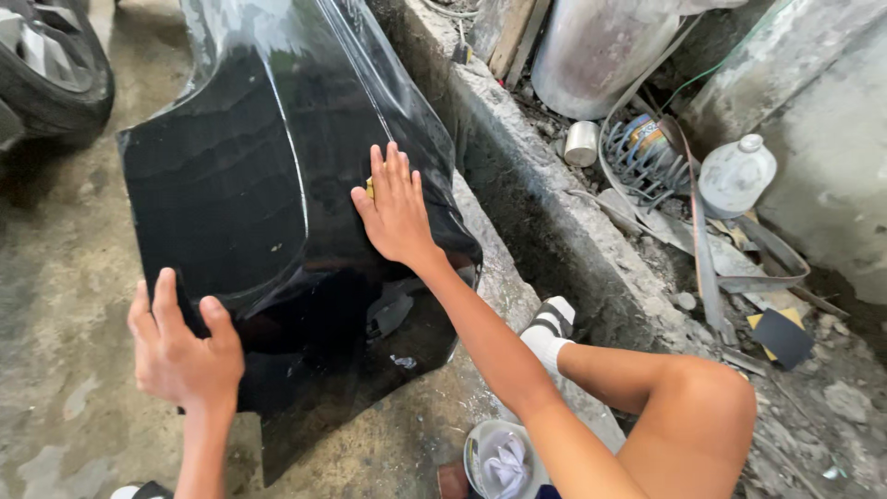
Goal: The person sits on the wet concrete floor of a workshop and scrubs a large black plastic bumper cover with a yellow sponge, repeatedly repositioning and turning the panel to wipe different surfaces, with a bucket of water nearby.
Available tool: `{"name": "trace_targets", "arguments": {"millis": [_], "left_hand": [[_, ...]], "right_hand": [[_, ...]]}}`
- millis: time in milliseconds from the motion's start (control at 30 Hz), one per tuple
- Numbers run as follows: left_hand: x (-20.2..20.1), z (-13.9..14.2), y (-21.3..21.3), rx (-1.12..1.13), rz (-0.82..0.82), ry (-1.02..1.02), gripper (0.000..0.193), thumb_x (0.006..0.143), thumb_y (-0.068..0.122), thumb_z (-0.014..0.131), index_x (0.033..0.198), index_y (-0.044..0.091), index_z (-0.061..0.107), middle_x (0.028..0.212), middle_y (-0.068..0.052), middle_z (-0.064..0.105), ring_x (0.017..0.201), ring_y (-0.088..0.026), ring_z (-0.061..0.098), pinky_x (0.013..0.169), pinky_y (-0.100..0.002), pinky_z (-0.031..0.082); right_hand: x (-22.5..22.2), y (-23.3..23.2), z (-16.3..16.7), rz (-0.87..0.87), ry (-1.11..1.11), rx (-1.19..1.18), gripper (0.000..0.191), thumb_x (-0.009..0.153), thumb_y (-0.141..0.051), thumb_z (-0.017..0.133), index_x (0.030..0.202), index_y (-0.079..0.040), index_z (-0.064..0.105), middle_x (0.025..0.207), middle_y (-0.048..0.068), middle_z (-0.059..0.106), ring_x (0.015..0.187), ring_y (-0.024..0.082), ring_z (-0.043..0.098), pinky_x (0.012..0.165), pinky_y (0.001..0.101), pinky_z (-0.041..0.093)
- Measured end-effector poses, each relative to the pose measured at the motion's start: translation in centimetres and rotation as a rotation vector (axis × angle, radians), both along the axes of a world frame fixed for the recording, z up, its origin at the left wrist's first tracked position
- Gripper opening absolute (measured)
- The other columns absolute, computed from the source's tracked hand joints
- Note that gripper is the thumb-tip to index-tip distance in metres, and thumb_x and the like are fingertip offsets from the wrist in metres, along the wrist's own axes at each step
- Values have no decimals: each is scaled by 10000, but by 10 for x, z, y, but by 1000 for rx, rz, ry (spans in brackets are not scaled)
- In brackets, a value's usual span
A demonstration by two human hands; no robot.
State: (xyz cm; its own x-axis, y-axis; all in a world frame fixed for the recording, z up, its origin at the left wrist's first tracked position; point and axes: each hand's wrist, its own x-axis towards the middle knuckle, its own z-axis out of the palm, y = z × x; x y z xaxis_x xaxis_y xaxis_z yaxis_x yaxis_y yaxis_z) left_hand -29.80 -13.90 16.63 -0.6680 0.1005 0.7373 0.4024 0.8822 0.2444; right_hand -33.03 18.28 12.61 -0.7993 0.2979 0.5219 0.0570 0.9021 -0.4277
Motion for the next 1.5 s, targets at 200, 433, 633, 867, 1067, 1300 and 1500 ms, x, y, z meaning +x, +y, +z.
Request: {"name": "trace_targets", "arguments": {"millis": [200, 433, 633, 867, 1067, 1300, 1500], "left_hand": [[-2, 3, 3, 37, -2, -16, 408, 1111, 356, 632, 1445, 122, 643, 1463, -182, 610, 1240, -411, 663, 902, -494, 547], [1, -5, -1, 28, -13, -2, 388, 1101, 307, 590, 1431, 103, 605, 1476, -194, 601, 1235, -400, 648, 979, -490, 553], [-1, 1, 2, 4, -22, 35, 380, 1112, 306, 584, 1428, 97, 609, 1464, -198, 608, 1234, -395, 656, 939, -466, 553], [4, 5, 5, 48, -60, 8, 391, 1083, 269, 582, 1419, 73, 621, 1437, -201, 625, 1162, -399, 682, 892, -491, 561], [3, 2, 4, -1, 3, 44, 400, 1051, 240, 591, 1426, 101, 601, 1451, -196, 601, 1219, -398, 658, 985, -490, 548], [3, 6, 3, 64, -43, -45, 441, 1078, 267, 623, 1484, 98, 594, 1526, -210, 580, 1253, -427, 638, 979, -500, 529], [4, 15, 4, 68, -86, -33, 445, 1073, 283, 630, 1481, 109, 584, 1532, -210, 560, 1302, -433, 613, 1035, -493, 520]], "right_hand": [[66, 37, -33, -62, -40, -214, 589, 1065, -351, 425, 1567, -49, 361, 1602, 194, 403, 1500, 358, 356, 1156, 530, 299], [67, 8, -34, -386, -145, -330, 491, 1087, -333, 438, 1434, -1, 537, 1485, 191, 576, 1424, 345, 521, 1212, 508, 387], [52, -79, 21, -61, 222, -72, 707, 1059, -383, 511, 1568, 82, 353, 1647, 283, 336, 1557, 430, 319, 1261, 601, 249], [107, 27, -35, -192, -123, -304, 650, 960, -474, 492, 1424, -18, 506, 1399, 198, 596, 1274, 382, 561, 1116, 548, 312], [88, 34, -83, -543, 82, -493, 556, 1049, -366, 439, 1469, -5, 480, 1531, 242, 479, 1447, 467, 367, 1183, 637, 220], [49, -138, -46, -183, 290, -137, 834, 974, -414, 573, 1564, 114, 310, 1654, 295, 261, 1570, 492, 184, 1242, 716, 95], [92, -60, -73, 41, 176, 138, 814, 925, -476, 616, 1530, 13, 377, 1566, 256, 369, 1490, 449, 284, 1203, 700, 147]]}}
